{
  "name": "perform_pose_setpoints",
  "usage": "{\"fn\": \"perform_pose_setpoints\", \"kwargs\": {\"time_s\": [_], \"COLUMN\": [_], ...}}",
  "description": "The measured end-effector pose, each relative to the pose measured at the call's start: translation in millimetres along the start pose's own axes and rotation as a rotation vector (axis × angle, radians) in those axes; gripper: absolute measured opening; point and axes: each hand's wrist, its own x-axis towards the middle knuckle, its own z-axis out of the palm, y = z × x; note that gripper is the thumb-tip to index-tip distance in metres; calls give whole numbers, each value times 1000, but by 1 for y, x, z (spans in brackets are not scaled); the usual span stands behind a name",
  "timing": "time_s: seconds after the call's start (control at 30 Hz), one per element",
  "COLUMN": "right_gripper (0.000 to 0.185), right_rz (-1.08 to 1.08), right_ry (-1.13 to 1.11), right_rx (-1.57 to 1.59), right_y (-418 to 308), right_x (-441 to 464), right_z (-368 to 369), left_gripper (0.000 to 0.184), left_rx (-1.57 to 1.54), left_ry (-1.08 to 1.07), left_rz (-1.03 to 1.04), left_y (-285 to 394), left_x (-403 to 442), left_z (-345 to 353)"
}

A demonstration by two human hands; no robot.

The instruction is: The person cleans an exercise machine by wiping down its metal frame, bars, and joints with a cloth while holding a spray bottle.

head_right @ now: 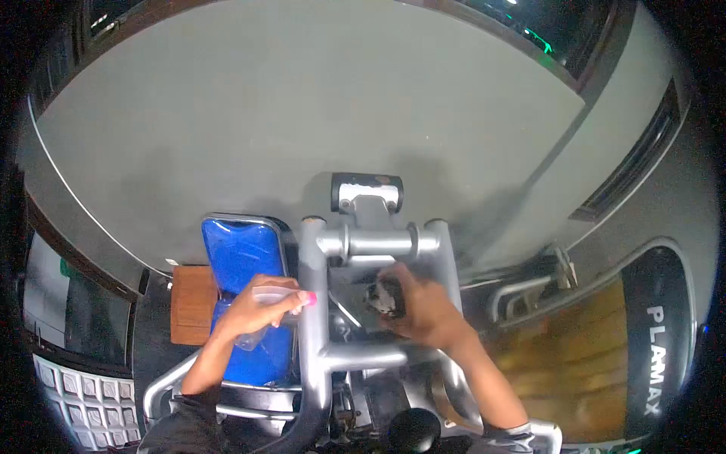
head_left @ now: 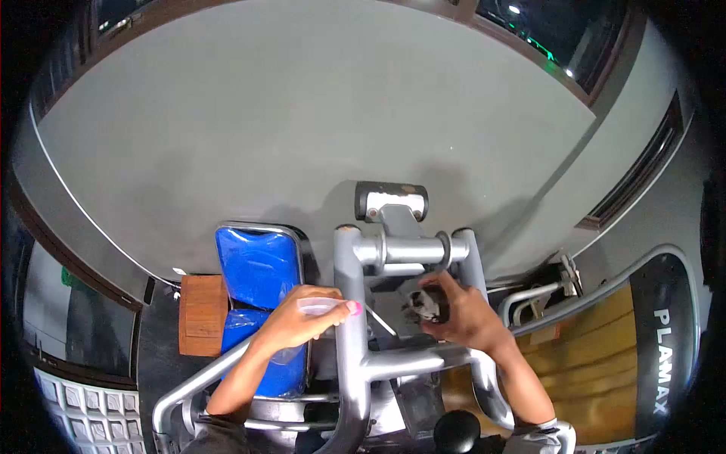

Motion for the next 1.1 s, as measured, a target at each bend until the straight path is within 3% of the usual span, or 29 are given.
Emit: {"fn": "perform_pose_setpoints", "kwargs": {"time_s": [0.2, 0.3, 0.37, 0.43, 0.57, 0.63, 0.8, 0.93, 1.1], "right_gripper": [54, 52, 55, 57, 55, 56, 47, 47, 54], "right_rz": [-80, -45, 73, 138, 66, -150, -136, -167, -238], "right_ry": [176, 178, 166, 141, 12, 2, 0, -228, -204], "right_rx": [94, 97, 197, 209, 200, 69, 48, -107, -90], "right_y": [19, 17, 21, 23, 21, 22, 3, 5, -5], "right_x": [-69, -91, -102, -100, -72, -53, -34, -21, -4], "right_z": [-13, -17, -13, -12, -2, 6, -13, 7, 55], "left_gripper": [48, 47, 46, 44, 42, 42, 41, 40, 37], "left_rx": [217, 403, 452, 300, 169, 181, 162, -168, -397], "left_ry": [-240, -166, -182, -289, -309, -294, -291, -355, -344], "left_rz": [55, 154, 97, -18, -90, -64, -33, -135, -125], "left_y": [8, -12, 8, 21, 11, 11, 8, -9, -29], "left_x": [-1, -1, -3, -1, 1, -2, -1, 6, 5], "left_z": [33, 46, 45, 43, 40, 42, 39, 31, 25]}}
